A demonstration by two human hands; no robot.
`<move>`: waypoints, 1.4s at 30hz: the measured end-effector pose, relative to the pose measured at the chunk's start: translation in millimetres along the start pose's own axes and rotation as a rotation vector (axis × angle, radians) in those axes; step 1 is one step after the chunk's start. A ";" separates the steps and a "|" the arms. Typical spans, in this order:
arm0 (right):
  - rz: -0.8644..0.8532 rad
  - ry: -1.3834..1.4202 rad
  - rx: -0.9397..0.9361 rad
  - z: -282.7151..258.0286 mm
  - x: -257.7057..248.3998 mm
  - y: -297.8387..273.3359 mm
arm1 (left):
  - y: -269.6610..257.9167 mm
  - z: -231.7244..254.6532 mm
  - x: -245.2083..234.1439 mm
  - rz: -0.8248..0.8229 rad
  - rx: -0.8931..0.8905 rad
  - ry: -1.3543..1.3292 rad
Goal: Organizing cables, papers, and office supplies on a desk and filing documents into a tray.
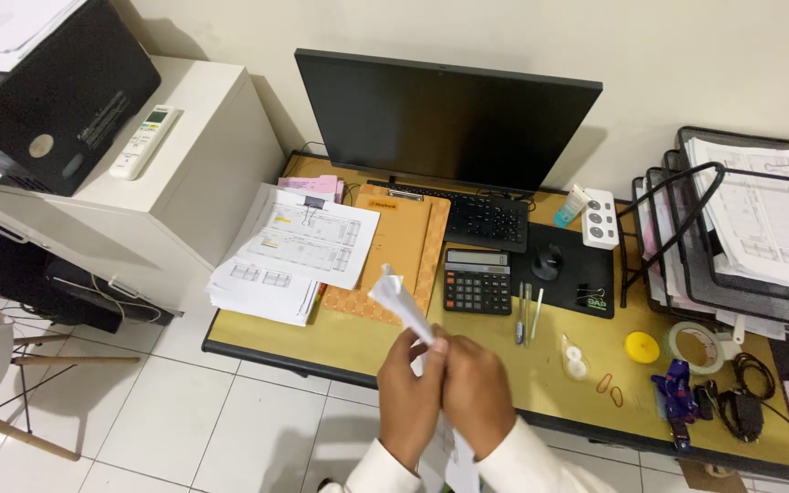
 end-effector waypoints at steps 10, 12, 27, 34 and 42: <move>-0.122 0.274 -0.038 26.6 -6.2 -10.8 | 13.1 18.9 -27.0 -0.070 0.176 0.290; 0.048 0.288 0.040 29.7 -24.8 8.5 | 9.1 21.8 -26.7 -0.088 0.400 0.377; -0.459 0.517 -0.116 39.0 -54.9 56.8 | 14.3 15.4 -30.7 -0.382 0.444 0.582; -0.428 0.532 0.050 43.9 -43.4 48.3 | 18.2 9.0 -29.1 -0.413 0.561 0.701; -0.084 0.216 0.077 63.1 -20.9 38.4 | 16.7 0.8 -20.6 -0.418 0.577 0.816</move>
Point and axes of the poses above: each hand's wrist, its own y-axis towards the middle knuckle, its own x-axis out of the palm, z = x × y, the point moved 2 cm from there along y, towards the middle knuckle, and after that the axes turned 1 degree about z, right-handed, at the moved point
